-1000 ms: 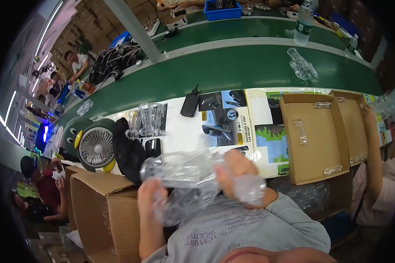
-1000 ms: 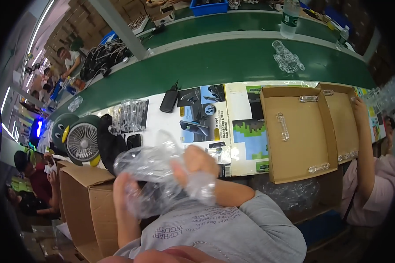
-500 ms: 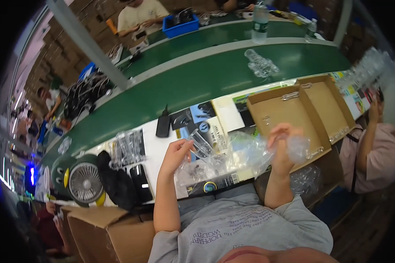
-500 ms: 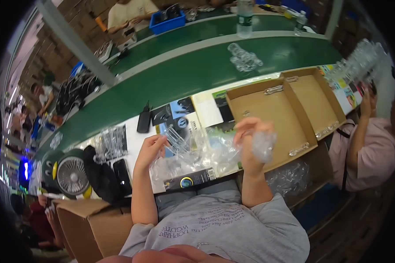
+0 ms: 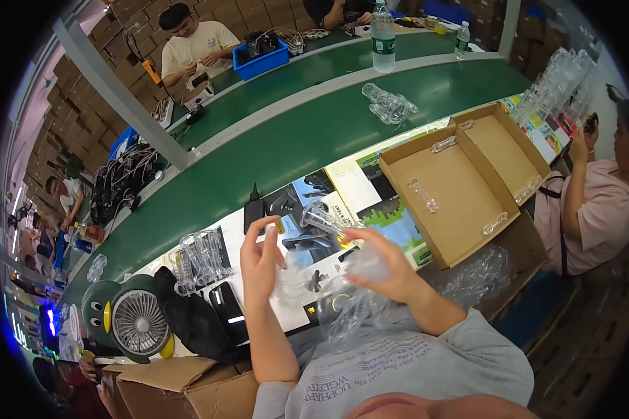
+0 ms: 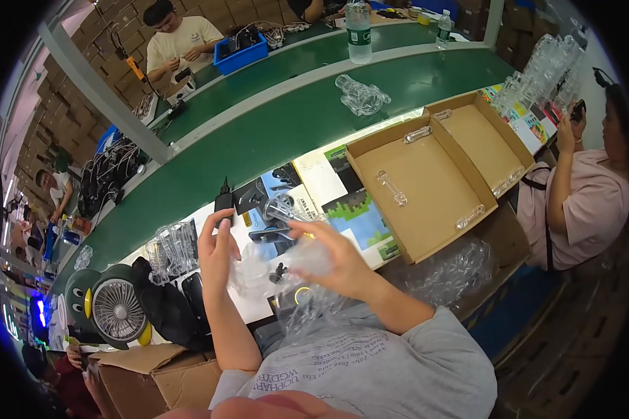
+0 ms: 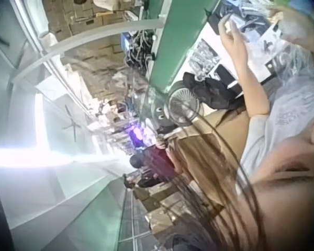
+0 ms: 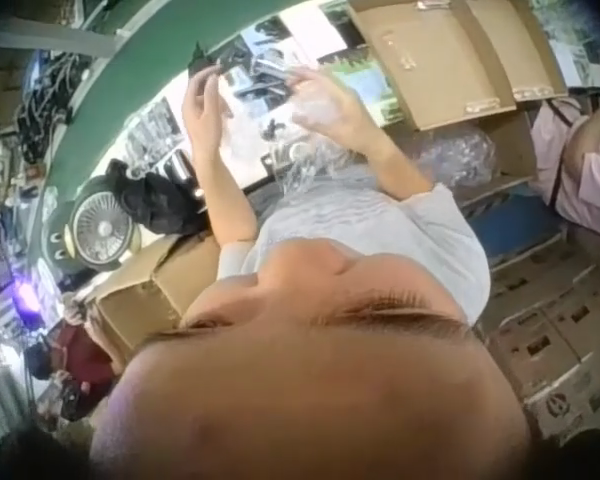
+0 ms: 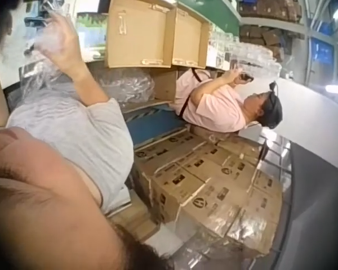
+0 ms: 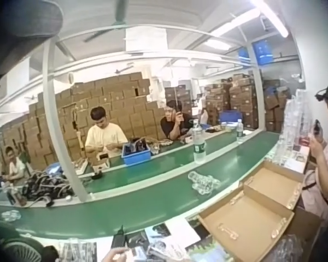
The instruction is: The recorder is assembling and cleaning transparent plastic parts on a factory production line, using a squeeze bottle to apply cleaning liquid and then inspecting the parts.
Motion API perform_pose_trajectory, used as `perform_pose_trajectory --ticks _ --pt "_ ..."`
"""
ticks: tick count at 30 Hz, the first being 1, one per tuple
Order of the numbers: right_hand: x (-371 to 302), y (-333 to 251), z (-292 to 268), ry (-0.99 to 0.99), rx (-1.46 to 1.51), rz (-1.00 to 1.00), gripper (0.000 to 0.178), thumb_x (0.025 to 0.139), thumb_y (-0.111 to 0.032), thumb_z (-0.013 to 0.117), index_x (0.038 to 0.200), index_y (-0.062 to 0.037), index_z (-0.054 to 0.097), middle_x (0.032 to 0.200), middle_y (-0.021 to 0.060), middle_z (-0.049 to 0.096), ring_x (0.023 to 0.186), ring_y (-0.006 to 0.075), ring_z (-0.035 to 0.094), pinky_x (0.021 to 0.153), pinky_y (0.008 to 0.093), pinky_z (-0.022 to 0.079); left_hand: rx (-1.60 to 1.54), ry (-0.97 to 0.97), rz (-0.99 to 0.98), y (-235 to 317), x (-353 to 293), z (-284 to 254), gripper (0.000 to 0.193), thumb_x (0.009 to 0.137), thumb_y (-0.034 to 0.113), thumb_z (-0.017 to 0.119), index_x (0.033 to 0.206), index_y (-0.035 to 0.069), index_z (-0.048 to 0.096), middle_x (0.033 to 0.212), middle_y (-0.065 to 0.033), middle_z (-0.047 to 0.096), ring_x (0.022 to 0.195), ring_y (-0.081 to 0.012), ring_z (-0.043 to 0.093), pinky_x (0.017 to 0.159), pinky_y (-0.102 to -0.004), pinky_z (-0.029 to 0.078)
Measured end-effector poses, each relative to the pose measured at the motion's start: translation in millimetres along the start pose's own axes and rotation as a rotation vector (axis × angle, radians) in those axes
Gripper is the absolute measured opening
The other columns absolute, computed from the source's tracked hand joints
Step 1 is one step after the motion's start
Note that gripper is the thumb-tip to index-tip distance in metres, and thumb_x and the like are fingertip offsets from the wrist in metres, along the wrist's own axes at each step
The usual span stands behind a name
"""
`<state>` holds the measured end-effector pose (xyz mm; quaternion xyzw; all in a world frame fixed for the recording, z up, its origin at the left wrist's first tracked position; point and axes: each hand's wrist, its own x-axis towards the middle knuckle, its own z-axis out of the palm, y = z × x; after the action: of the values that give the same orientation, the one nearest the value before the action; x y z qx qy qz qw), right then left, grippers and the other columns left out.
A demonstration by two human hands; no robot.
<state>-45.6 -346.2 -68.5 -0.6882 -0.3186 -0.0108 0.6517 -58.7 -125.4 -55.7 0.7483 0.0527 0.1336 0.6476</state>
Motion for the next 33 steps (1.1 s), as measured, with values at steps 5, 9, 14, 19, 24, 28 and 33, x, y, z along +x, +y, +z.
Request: perform_pose_trajectory --ticks 5,9,14,19,24,28,33 --pt "-24 10 18 -0.466 0.139 0.103 0.059 0.067 -0.015 0.073 0.119 -0.0044 0.045 0.116 0.0127 0.052 0.11 0.0249 0.049 0.092 0.0331 0.039 -0.055 -0.416 0.366 44 -49 57 0.017 0.086 0.004 0.045 0.097 0.001 0.057 0.076 -0.0082 0.056 0.062 -0.0149 0.055 0.057 -0.0262 0.044" --pt "-68 26 -44 -0.309 0.319 0.37 0.04 0.068 -0.016 0.071 0.104 -0.0033 0.057 0.098 0.0099 0.06 0.092 0.0181 0.056 0.082 0.0325 0.044 0.152 -0.448 0.709 52 -33 52 0.019 0.084 0.003 0.046 0.099 -0.002 0.057 0.097 -0.0156 0.058 0.083 -0.018 0.058 0.075 -0.0283 0.044" --pt "-169 84 -154 -0.061 0.492 0.701 0.049 0.059 -0.016 0.075 0.102 0.0016 0.057 0.092 0.0105 0.061 0.081 0.0175 0.058 0.072 0.0288 0.047 -0.071 0.011 0.491 37 -8 0 0.016 0.084 0.003 0.048 0.098 0.0 0.056 0.103 -0.0107 0.058 0.088 -0.016 0.056 0.077 -0.0273 0.043" --pt "-308 236 -239 0.14 -0.567 1.152 0.064 0.061 -0.019 0.076 0.115 0.0034 0.051 0.1 0.0122 0.061 0.089 0.0253 0.059 0.077 0.0346 0.047 -0.036 0.174 0.477 26 12 -41 0.016 0.089 0.006 0.045 0.101 0.001 0.054 0.101 -0.0073 0.058 0.089 -0.0132 0.056 0.074 -0.0245 0.043" --pt "-225 271 -215 0.728 -0.906 0.833 0.081 0.062 -0.032 0.075 0.13 -0.0081 0.037 0.121 0.0183 0.051 0.112 0.0346 0.047 0.092 0.0396 0.04 0.029 0.327 0.377 5 6 -68 0.017 0.089 0.008 0.045 0.102 0.002 0.054 0.099 -0.0059 0.058 0.089 -0.0132 0.056 0.073 -0.0246 0.042" --pt "-225 324 -238 -0.238 -1.475 0.693 0.073 0.069 -0.047 0.065 0.126 -0.0072 0.042 0.132 0.0205 0.039 0.123 0.033 0.036 0.101 0.0399 0.03 0.007 0.312 0.388 10 19 -55 0.016 0.089 0.008 0.045 0.101 0.002 0.055 0.098 -0.0055 0.058 0.088 -0.013 0.056 0.073 -0.0247 0.042" --pt "-192 264 -204 -0.157 -1.53 0.564 0.063 0.078 -0.044 0.053 0.13 -0.0106 0.039 0.138 0.0114 0.034 0.124 0.029 0.037 0.102 0.0399 0.03 0.163 0.343 0.313 -6 44 -57 0.012 0.088 0.01 0.05 0.093 0.002 0.057 0.091 -0.0045 0.06 0.086 -0.013 0.056 0.072 -0.0253 0.043"
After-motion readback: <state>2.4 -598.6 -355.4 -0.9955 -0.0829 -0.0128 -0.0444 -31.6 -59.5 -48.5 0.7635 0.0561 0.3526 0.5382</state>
